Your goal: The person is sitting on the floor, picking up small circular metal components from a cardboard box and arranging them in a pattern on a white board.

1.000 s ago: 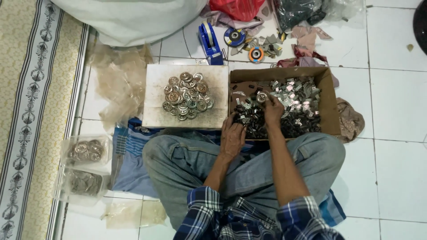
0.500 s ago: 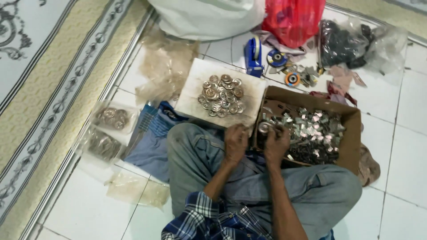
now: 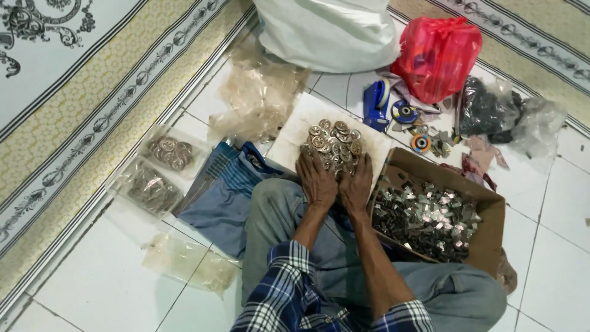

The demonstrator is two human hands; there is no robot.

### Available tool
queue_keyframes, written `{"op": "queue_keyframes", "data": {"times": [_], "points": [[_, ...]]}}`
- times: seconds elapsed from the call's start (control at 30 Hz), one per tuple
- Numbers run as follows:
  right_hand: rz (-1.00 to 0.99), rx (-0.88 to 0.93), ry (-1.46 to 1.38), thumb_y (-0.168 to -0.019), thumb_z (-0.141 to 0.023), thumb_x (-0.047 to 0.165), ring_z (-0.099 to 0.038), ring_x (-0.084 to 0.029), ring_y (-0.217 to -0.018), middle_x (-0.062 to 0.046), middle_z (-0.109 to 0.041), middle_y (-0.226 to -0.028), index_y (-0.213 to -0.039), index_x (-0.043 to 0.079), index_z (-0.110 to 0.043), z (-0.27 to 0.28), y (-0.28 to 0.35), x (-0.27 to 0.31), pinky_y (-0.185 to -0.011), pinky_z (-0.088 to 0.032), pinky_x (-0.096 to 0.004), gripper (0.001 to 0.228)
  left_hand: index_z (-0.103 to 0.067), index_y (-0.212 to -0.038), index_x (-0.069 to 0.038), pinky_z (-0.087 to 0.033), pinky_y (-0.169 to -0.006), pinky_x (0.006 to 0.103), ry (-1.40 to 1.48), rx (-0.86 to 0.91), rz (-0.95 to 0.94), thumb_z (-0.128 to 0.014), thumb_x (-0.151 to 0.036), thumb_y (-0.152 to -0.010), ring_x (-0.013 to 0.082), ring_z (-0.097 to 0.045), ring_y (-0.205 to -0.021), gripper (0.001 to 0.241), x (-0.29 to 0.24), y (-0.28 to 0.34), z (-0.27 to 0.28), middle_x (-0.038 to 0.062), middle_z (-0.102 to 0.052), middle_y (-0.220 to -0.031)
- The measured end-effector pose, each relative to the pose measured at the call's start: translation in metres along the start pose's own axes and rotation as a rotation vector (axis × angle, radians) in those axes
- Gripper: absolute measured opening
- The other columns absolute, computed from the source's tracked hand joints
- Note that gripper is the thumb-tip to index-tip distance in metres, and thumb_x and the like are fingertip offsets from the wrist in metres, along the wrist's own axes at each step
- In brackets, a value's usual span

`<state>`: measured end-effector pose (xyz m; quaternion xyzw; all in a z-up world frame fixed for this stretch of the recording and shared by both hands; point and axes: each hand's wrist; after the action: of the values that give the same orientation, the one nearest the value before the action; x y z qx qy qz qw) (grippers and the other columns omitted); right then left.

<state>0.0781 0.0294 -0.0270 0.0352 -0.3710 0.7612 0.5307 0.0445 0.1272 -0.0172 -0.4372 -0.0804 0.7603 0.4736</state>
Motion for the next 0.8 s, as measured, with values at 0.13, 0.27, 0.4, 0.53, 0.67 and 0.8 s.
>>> {"op": "queue_keyframes", "data": {"times": [0.13,0.27,0.4,0.53,0.67,0.8], "points": [[0.004,0.082,0.094,-0.107,-0.06,0.03,-0.044,-0.05,-0.136,-0.032,-0.04,-0.15,-0.156,-0.004,-0.033,-0.01,0.002,-0.007,-0.11,-0.041,-0.061,0.065,-0.037,-0.149,0.01,-0.023,-0.121,0.06,-0.109,0.069,0.015,-0.061,-0.033,-0.098,0.0489,-0.039,-0.143,0.072,0.001,-0.003,-0.01,0.038,-0.037,-0.153],[0.018,0.138,0.35,-0.107,-0.056,0.042,-0.044,-0.041,-0.14,-0.026,-0.044,-0.152,-0.158,0.0,-0.037,-0.03,0.014,-0.037,-0.11,-0.04,-0.052,0.069,-0.036,-0.152,0.009,-0.022,-0.123,0.0588,-0.204,0.094,0.032,-0.053,-0.045,-0.1,0.0456,-0.037,-0.147,0.076,0.0,0.0,-0.021,0.035,-0.039,-0.155],[-0.023,0.146,0.291,-0.11,-0.052,0.037,-0.043,-0.041,-0.14,-0.025,-0.043,-0.152,-0.161,0.002,-0.032,-0.027,0.014,-0.033,-0.112,-0.038,-0.051,0.065,-0.037,-0.152,0.008,-0.019,-0.125,0.0579,-0.214,0.095,0.037,-0.045,-0.046,-0.104,0.0447,-0.036,-0.149,0.073,0.002,0.002,-0.023,0.033,-0.04,-0.155],[0.008,0.182,0.419,-0.111,-0.047,0.042,-0.042,-0.037,-0.142,-0.023,-0.042,-0.153,-0.162,0.004,-0.03,-0.022,0.013,-0.024,-0.113,-0.038,-0.049,0.065,-0.034,-0.154,0.008,-0.017,-0.124,0.0597,-0.043,0.086,0.083,-0.05,-0.043,-0.101,0.0477,-0.031,-0.149,0.076,-0.001,0.002,-0.016,0.035,-0.035,-0.157],[0.1,0.146,0.48,-0.111,-0.041,0.053,-0.043,-0.035,-0.142,-0.021,-0.042,-0.154,-0.164,0.007,-0.027,-0.026,0.011,-0.025,-0.113,-0.037,-0.05,0.072,-0.031,-0.157,0.005,-0.007,-0.126,0.0596,0.019,0.158,0.127,-0.042,-0.057,-0.102,0.0469,-0.026,-0.152,0.083,0.002,0.004,-0.021,0.034,-0.034,-0.158],[0.106,0.115,0.46,-0.116,-0.037,0.039,-0.045,-0.035,-0.139,-0.022,-0.046,-0.15,-0.161,0.005,-0.035,-0.02,0.011,-0.009,-0.114,-0.034,-0.049,0.056,-0.031,-0.156,0.005,-0.007,-0.126,0.0622,0.055,0.192,0.128,-0.046,-0.061,-0.1,0.0486,-0.024,-0.152,0.088,0.001,0.006,-0.017,0.035,-0.032,-0.159]]}}
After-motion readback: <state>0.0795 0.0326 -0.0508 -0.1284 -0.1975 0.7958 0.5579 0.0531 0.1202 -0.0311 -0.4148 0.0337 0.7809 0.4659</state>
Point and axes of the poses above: each hand's wrist, its own y-axis away from the middle knuckle, its own z-axis out of the back of the hand, x = y × z
